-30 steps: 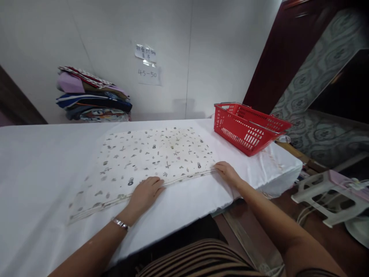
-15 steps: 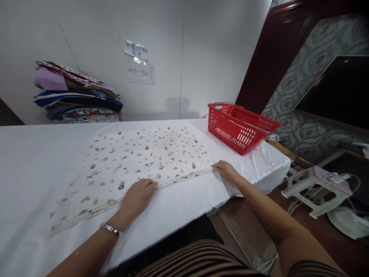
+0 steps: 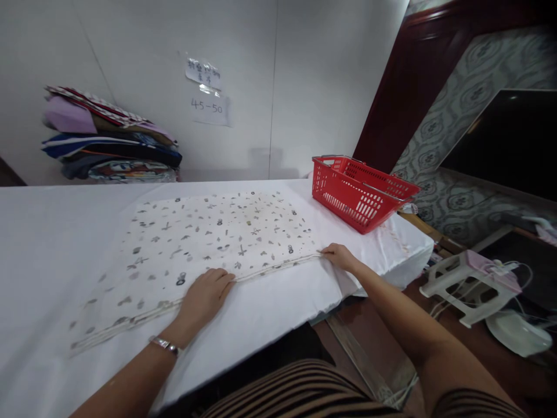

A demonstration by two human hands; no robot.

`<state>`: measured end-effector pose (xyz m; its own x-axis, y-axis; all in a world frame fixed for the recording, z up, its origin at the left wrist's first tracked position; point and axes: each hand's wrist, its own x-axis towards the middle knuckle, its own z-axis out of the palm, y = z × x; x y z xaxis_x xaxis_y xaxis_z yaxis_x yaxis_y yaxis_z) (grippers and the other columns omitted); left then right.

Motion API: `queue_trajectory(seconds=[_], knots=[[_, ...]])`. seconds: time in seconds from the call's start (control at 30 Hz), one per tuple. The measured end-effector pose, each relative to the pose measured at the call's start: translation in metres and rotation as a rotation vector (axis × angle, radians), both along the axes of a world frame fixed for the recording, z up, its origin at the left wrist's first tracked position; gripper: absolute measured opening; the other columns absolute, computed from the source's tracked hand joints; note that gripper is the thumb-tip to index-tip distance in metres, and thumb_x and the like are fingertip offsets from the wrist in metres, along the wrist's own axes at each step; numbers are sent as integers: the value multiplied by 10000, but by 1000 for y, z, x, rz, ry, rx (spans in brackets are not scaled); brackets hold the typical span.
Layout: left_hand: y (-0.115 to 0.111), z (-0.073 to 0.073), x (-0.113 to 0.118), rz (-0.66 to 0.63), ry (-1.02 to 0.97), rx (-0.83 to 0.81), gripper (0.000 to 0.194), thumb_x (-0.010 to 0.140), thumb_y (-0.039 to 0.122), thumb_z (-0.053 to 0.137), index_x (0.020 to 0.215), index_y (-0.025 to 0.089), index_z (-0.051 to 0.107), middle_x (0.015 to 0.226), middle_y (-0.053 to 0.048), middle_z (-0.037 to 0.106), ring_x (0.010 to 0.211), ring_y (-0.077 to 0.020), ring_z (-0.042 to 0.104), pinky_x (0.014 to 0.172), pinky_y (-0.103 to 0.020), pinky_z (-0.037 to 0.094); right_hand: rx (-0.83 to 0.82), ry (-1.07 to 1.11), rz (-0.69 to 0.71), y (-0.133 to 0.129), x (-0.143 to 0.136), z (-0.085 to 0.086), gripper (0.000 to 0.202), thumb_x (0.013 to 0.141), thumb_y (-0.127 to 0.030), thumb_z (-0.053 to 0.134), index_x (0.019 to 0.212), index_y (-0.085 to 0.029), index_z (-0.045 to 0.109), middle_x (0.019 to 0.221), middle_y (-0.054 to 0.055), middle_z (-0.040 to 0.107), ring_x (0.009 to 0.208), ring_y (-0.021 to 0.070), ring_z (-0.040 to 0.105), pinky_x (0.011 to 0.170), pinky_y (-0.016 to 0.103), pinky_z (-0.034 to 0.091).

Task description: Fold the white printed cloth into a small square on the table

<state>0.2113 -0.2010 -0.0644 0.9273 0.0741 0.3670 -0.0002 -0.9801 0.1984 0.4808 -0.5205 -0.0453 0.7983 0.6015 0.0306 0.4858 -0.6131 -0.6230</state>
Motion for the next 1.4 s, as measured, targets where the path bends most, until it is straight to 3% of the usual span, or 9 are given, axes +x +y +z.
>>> queue_trajectory(seconds=[0.1, 0.27, 0.5, 0.7, 0.87, 1.2, 1.3, 1.4], knots=[[0, 0, 0, -11, 7, -1, 331, 923, 348, 360, 942, 187, 649, 890, -55, 624, 843, -204, 540, 758, -368, 446, -15, 245, -181, 6, 1, 5, 154, 810, -199, 554, 727, -177, 682, 638, 8, 657, 623, 151, 608, 588, 247, 477], [1, -1, 0, -18, -13, 9, 305, 908, 360, 392, 942, 197, 648, 904, -62, 623, 855, -209, 540, 756, -363, 444, -75, 420, -299, 20, 8, 11, 256, 860, -290, 552, 652, -143, 578, 541, 20, 615, 453, 108, 559, 451, 204, 445], [1, -3, -1, -11, -11, 19, 277, 906, 341, 411, 954, 188, 638, 921, -68, 616, 863, -212, 531, 779, -369, 433, -199, 621, -326, 34, 15, 23, 328, 768, -295, 694, 538, -137, 520, 376, -21, 477, 335, 74, 418, 367, 194, 362], [0, -3, -1, -9, -3, 8, 268, 910, 329, 408, 947, 192, 635, 902, -57, 612, 849, -205, 525, 769, -359, 428, -82, 644, -280, 29, 13, 31, 234, 757, -270, 703, 638, -133, 556, 473, -15, 534, 409, 67, 456, 398, 175, 360], [-3, -3, 0, -27, -6, 14, 291, 924, 324, 384, 938, 184, 639, 910, -64, 616, 861, -205, 530, 772, -357, 430, -25, 571, -297, 14, 15, 27, 245, 722, -241, 729, 643, -154, 515, 471, -52, 490, 434, 59, 445, 443, 175, 387], [-1, -4, -1, -38, 2, -20, 253, 914, 309, 412, 920, 186, 633, 903, -56, 606, 852, -197, 520, 774, -352, 422, -135, 232, -281, 7, 13, 5, 295, 660, -307, 765, 780, -182, 526, 553, -39, 549, 521, 115, 511, 505, 217, 365], [-1, -2, 0, -26, 21, -41, 242, 901, 343, 442, 921, 194, 631, 909, -52, 604, 856, -195, 525, 763, -341, 424, -200, -58, -226, 3, 7, 4, 257, 701, -319, 728, 827, -181, 550, 743, 24, 609, 688, 160, 556, 607, 248, 399], [-5, 5, 4, -16, 36, -67, 236, 893, 353, 458, 940, 195, 627, 929, -50, 605, 865, -190, 535, 772, -337, 429, -191, -445, 31, 4, -5, 5, 84, 803, -242, 608, 861, -185, 586, 917, 70, 616, 866, 197, 553, 741, 291, 424]])
